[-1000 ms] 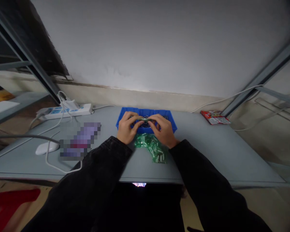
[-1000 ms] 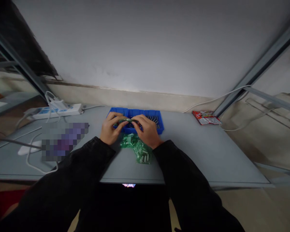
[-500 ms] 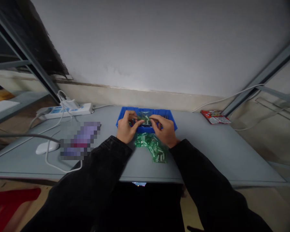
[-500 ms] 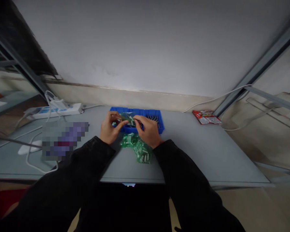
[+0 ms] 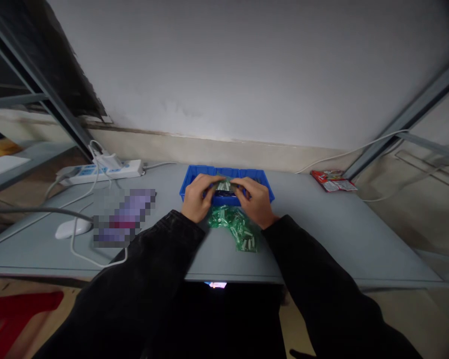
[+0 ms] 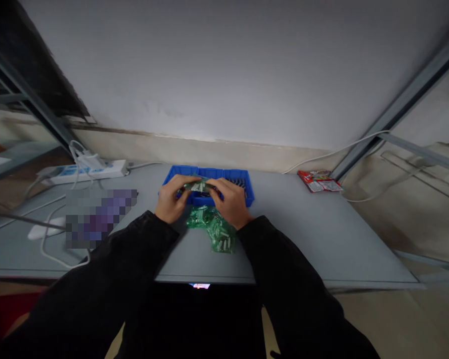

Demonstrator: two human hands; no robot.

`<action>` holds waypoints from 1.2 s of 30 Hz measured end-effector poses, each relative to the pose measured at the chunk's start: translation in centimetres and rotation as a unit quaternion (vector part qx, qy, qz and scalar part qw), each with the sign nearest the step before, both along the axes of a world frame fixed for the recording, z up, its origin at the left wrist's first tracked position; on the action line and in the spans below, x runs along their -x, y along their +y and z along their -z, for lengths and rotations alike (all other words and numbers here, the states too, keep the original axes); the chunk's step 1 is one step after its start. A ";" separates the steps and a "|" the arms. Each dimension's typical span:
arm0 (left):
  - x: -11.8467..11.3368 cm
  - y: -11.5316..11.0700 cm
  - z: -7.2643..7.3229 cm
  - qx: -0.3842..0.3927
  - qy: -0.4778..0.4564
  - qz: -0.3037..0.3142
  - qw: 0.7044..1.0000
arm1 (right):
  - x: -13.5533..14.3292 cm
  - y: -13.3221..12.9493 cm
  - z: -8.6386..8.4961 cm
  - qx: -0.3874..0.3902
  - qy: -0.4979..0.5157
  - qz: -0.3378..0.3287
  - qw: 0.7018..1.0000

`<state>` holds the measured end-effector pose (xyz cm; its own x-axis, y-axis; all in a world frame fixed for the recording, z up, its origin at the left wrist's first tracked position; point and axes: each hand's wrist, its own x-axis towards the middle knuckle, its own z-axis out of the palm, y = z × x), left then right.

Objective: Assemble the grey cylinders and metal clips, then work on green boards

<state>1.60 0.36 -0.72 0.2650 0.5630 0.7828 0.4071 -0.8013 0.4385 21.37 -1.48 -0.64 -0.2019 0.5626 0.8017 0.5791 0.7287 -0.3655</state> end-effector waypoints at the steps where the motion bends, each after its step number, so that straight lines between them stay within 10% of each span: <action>1: 0.0 0.0 0.0 0.001 0.002 -0.001 1.000 | 0.0 -0.1 -0.1 0.002 -0.003 -0.004 1.000; 36: -0.4 0.1 0.6 0.053 -0.057 -0.045 0.996 | 0.4 0.2 1.3 0.009 0.024 0.019 0.999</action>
